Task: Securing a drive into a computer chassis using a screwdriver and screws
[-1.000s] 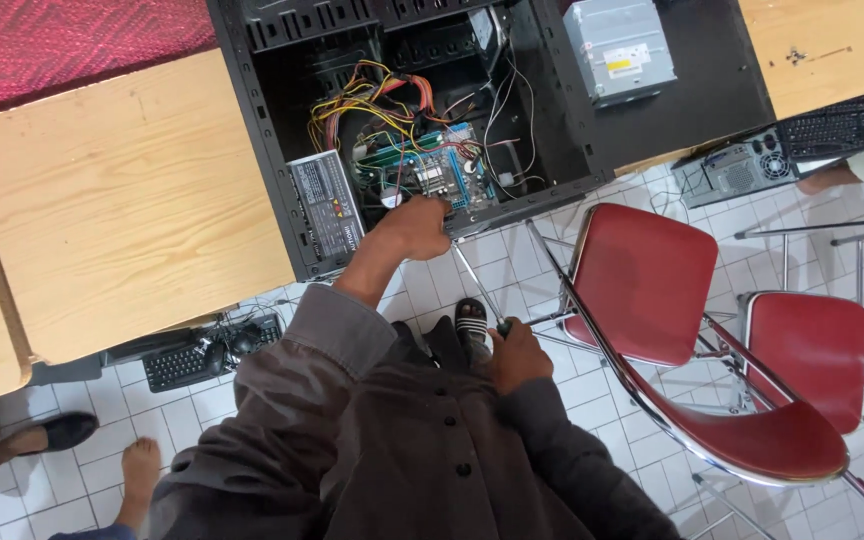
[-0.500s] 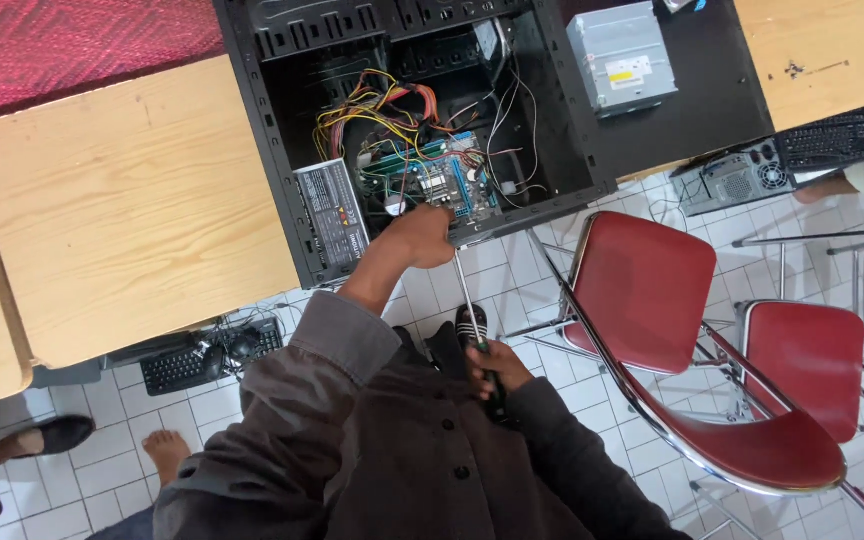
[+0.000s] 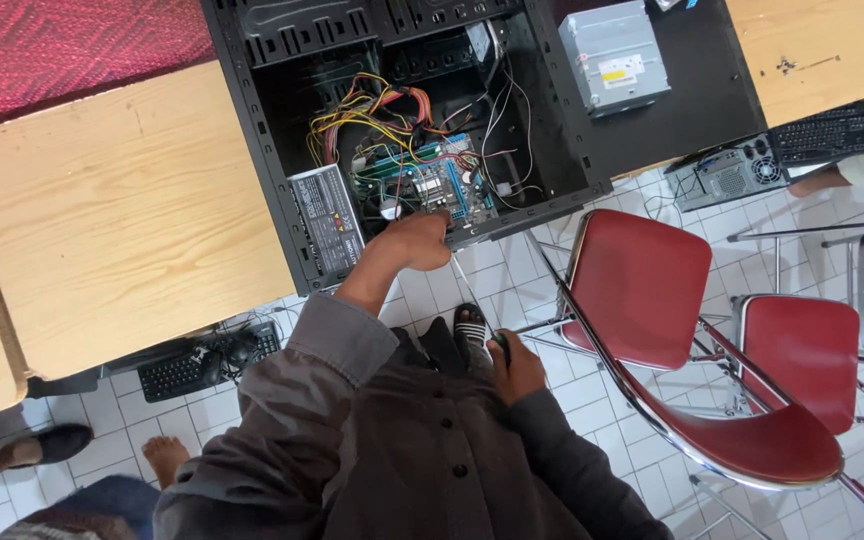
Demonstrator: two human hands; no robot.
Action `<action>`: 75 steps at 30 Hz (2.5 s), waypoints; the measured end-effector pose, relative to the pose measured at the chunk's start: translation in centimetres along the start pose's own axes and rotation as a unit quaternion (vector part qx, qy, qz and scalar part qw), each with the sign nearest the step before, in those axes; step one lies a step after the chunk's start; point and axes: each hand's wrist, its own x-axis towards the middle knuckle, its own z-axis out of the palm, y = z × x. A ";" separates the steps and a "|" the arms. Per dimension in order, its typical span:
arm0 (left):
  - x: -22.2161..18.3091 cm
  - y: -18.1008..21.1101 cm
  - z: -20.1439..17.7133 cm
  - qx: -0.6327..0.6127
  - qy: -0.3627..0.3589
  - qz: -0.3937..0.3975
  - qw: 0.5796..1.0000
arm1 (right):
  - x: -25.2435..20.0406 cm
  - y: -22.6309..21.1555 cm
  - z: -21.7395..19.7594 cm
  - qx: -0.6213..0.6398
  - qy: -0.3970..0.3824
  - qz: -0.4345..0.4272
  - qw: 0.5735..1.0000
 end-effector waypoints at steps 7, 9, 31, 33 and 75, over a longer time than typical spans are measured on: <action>-2.5 2.2 -1.6 -0.003 -0.027 -0.030 0.999 | 0.3 -1.0 1.9 0.639 -0.227 0.143 0.721; -1.3 1.2 -1.0 -0.001 -0.030 -0.024 0.999 | 0.7 1.6 3.9 0.598 -0.163 0.056 0.783; -1.0 0.9 -0.9 -0.028 -0.026 -0.014 0.999 | 2.1 3.1 3.3 0.702 -0.367 0.091 0.603; -1.8 1.5 -1.0 -0.035 -0.019 -0.008 0.999 | 1.4 2.7 3.6 0.595 -0.225 0.090 0.766; -5.0 4.0 -2.3 -0.028 -0.012 0.011 0.999 | 0.2 2.0 1.7 0.278 -0.050 0.040 0.958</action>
